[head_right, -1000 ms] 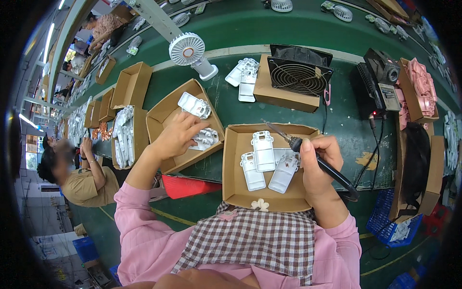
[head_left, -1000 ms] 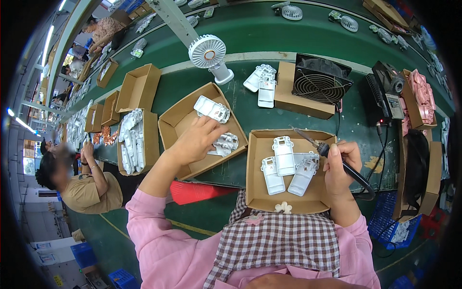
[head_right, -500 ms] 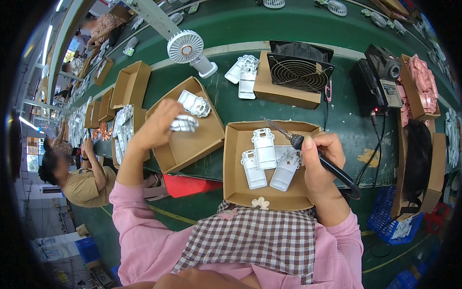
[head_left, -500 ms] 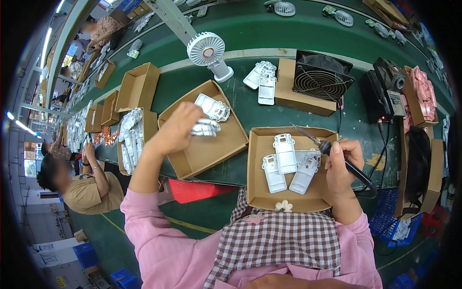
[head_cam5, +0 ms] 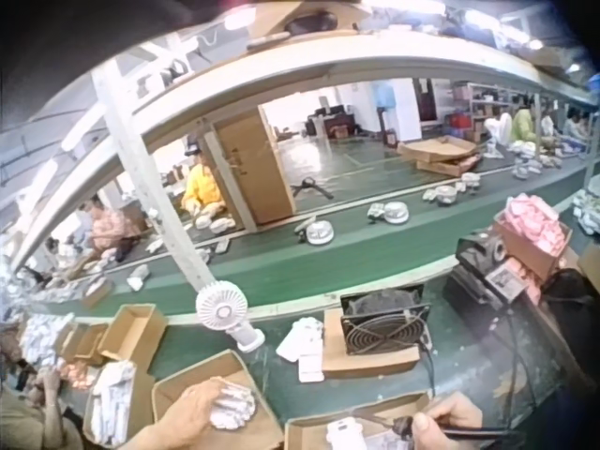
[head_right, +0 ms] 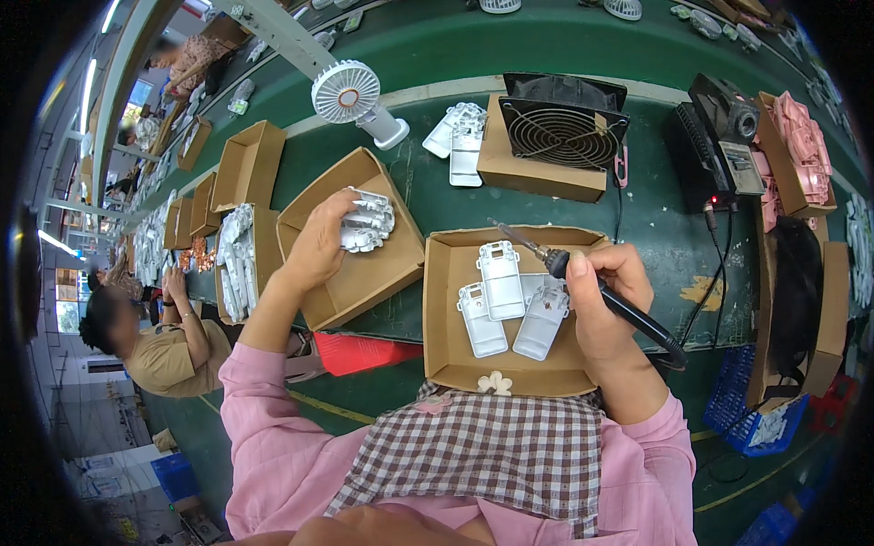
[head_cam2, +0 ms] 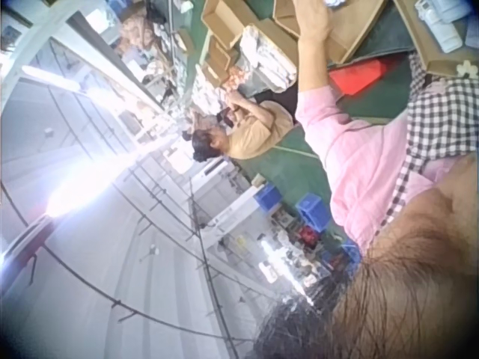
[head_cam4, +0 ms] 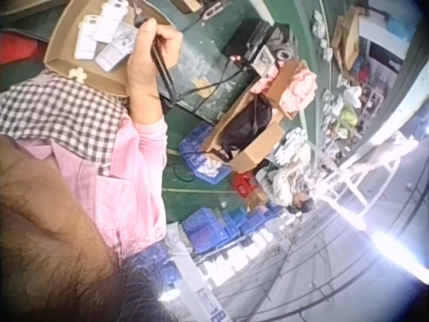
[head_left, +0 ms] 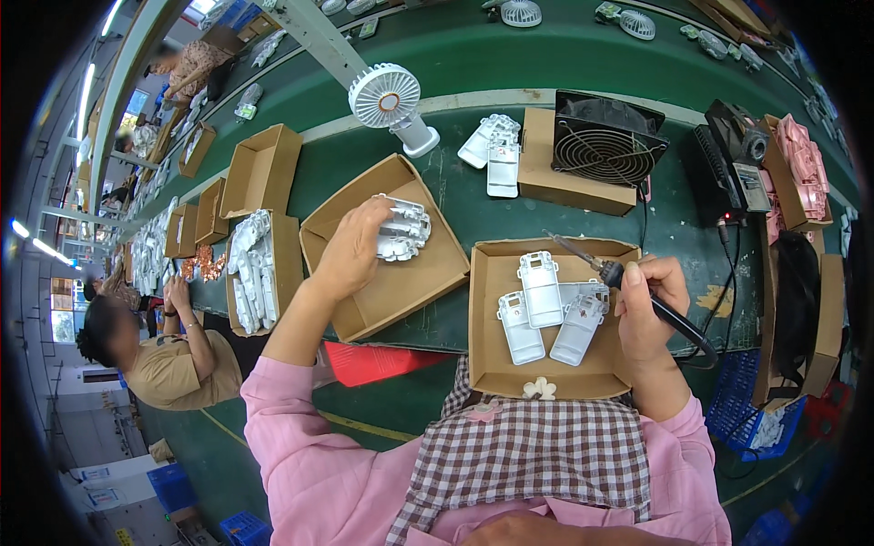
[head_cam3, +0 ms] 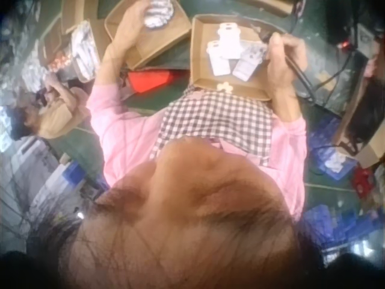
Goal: The person solders electrical contacts on plastic casings with a soldering iron, moves boxes of parts to an overhead shelf, and sets an empty box on the table. The person solders additional plastic casings, places them into the cardboard box, and sorts the parts by hand.
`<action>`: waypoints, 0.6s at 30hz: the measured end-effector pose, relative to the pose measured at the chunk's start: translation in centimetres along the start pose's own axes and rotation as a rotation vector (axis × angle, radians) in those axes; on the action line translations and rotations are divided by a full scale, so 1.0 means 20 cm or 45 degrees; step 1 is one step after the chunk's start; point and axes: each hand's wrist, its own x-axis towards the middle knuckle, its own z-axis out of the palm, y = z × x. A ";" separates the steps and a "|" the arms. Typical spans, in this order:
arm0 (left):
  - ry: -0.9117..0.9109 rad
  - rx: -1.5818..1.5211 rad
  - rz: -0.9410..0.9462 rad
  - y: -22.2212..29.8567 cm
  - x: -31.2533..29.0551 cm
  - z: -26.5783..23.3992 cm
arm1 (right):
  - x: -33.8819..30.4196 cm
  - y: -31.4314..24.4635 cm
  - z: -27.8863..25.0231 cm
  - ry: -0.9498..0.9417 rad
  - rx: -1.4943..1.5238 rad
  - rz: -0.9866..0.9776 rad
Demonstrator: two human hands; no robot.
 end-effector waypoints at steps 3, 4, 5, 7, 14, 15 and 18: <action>0.090 -0.039 -0.049 0.02 -0.05 0.03 | 0.01 -0.01 0.01 0.007 -0.004 -0.005; 0.047 0.012 -0.073 0.03 -0.05 0.03 | 0.01 -0.01 0.01 0.001 -0.008 -0.018; 0.004 0.064 -0.097 0.05 -0.04 0.02 | 0.01 -0.01 0.01 0.002 -0.007 -0.019; -0.080 0.096 -0.075 0.07 -0.03 0.00 | 0.01 -0.01 0.00 -0.002 -0.004 -0.016; -0.168 0.066 -0.202 0.11 -0.03 -0.04 | 0.00 0.00 0.00 0.018 0.015 -0.020; -0.172 0.128 -0.171 0.11 -0.03 -0.05 | 0.00 0.00 0.00 0.014 0.018 -0.010; -0.416 -0.156 -0.440 0.13 0.00 -0.12 | 0.00 0.00 -0.01 0.013 0.015 -0.006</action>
